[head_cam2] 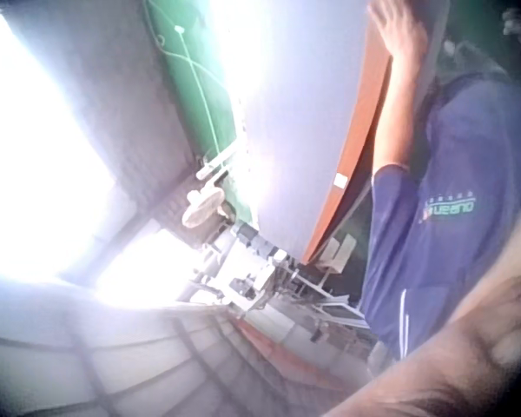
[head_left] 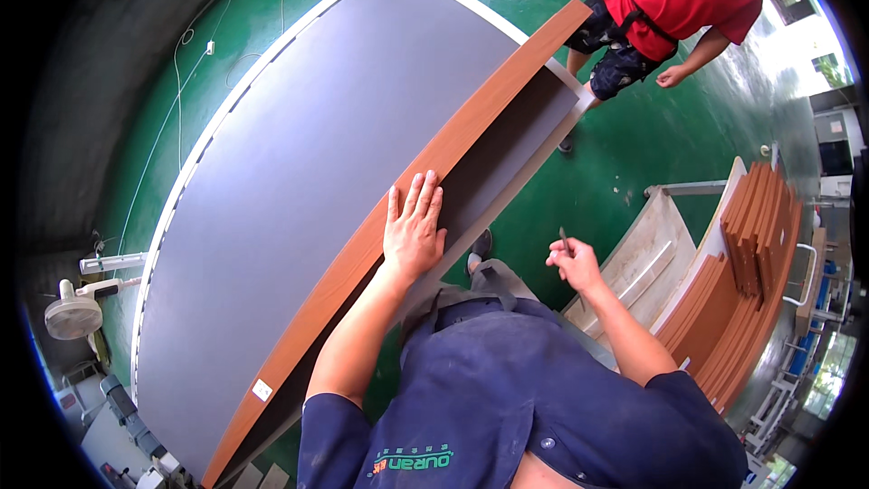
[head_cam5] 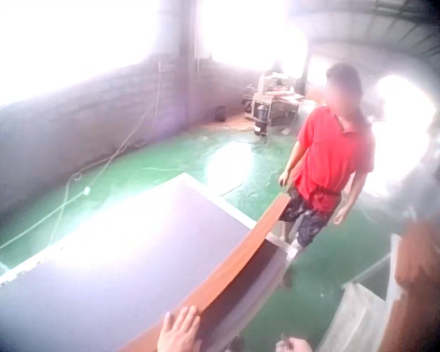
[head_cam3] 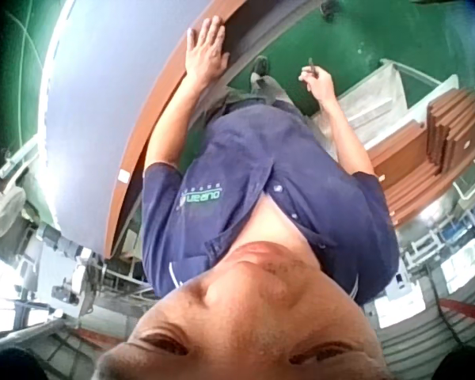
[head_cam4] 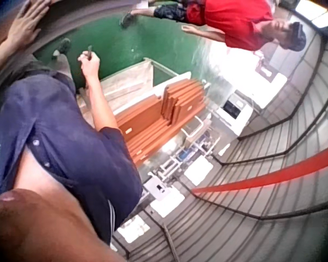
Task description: The person places long wooden planks onto a large gray panel, aligns them, and uses a small metal tool to mark or adjust the edges. The person then stacks the finished planks on a nearby rack.
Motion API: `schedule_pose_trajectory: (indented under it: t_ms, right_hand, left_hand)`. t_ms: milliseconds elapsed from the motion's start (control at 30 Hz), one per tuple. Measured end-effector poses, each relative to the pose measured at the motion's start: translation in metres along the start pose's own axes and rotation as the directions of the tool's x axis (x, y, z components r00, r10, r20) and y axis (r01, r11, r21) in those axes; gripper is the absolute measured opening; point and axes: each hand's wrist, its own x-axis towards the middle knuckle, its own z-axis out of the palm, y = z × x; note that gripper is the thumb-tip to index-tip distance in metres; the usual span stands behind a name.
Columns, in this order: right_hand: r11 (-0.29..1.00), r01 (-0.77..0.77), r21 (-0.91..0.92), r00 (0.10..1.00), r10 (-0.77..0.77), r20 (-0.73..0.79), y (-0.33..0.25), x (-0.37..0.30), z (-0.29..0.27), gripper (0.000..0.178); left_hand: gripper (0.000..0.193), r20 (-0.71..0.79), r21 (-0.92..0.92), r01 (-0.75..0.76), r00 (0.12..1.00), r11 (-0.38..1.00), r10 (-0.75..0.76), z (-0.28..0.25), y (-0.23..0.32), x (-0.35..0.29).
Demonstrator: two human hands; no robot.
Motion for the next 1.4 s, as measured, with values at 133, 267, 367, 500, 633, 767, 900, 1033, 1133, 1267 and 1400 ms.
schedule_pose_trajectory:
  t_ms: [133, 267, 367, 500, 633, 767, 900, 1033, 1133, 1267, 1400]
  right_hand:
    - [0.999, 0.041, -0.011, 0.998, -0.041, -0.050, -0.037, 0.042, -0.040, 0.016]
    - [0.995, 0.097, 0.018, 0.994, -0.096, -0.052, -0.060, 0.066, -0.050, 0.018]
    - [0.995, 0.097, 0.016, 0.995, -0.096, -0.031, -0.063, 0.066, -0.045, 0.019]
    - [0.998, 0.059, 0.005, 0.998, -0.059, -0.014, -0.053, 0.053, -0.043, 0.020]
    - [0.999, 0.015, 0.028, 0.998, -0.014, -0.061, -0.043, 0.042, -0.051, 0.020]
    - [0.998, -0.022, 0.056, 0.994, 0.028, -0.101, -0.039, 0.043, -0.057, 0.021]
    - [0.998, -0.027, 0.060, 0.997, 0.031, -0.065, -0.041, 0.063, -0.067, 0.020]
    - [0.999, -0.003, 0.041, 0.999, 0.005, -0.041, -0.052, 0.092, -0.093, 0.020]
    - [0.999, 0.048, 0.018, 0.999, -0.048, 0.020, -0.060, 0.112, -0.107, 0.020]
    - [0.991, 0.119, 0.069, 0.985, -0.126, 0.118, -0.044, 0.172, -0.132, 0.014]
    - [0.997, 0.023, 0.073, 0.995, -0.029, 0.094, -0.040, 0.186, -0.172, 0.012]
  left_hand:
    - [0.070, 0.011, -0.037, -0.081, 0.997, 0.996, 0.081, -0.005, 0.007, 0.028]
    - [0.068, 0.060, -0.145, -0.258, 0.962, 0.955, 0.268, -0.004, 0.006, 0.042]
    - [0.073, -0.014, -0.155, -0.143, 0.990, 0.977, 0.143, -0.006, 0.008, 0.059]
    - [0.078, 0.031, -0.013, -0.015, 0.999, 1.000, 0.016, 0.006, 0.020, 0.095]
    - [0.078, 0.057, -0.032, -0.063, 0.996, 0.997, 0.065, 0.007, 0.034, 0.113]
    - [0.081, -0.020, -0.235, -0.178, 0.984, 0.955, 0.179, 0.001, 0.027, 0.126]
    - [0.080, -0.250, -0.305, 0.158, 0.938, 0.939, -0.239, -0.094, -0.041, 0.191]
    - [0.082, -0.763, -0.085, 0.124, 0.630, 0.989, -0.144, -0.292, -0.142, 0.248]
    - [0.068, -0.887, 0.132, 0.351, 0.460, 0.927, -0.048, -0.421, -0.216, 0.231]
    - [0.084, -0.762, -0.137, 0.313, 0.573, 0.940, -0.302, -0.490, -0.170, 0.243]
    - [0.077, -0.834, -0.148, 0.581, 0.361, 0.801, -0.416, -0.493, -0.096, 0.270]
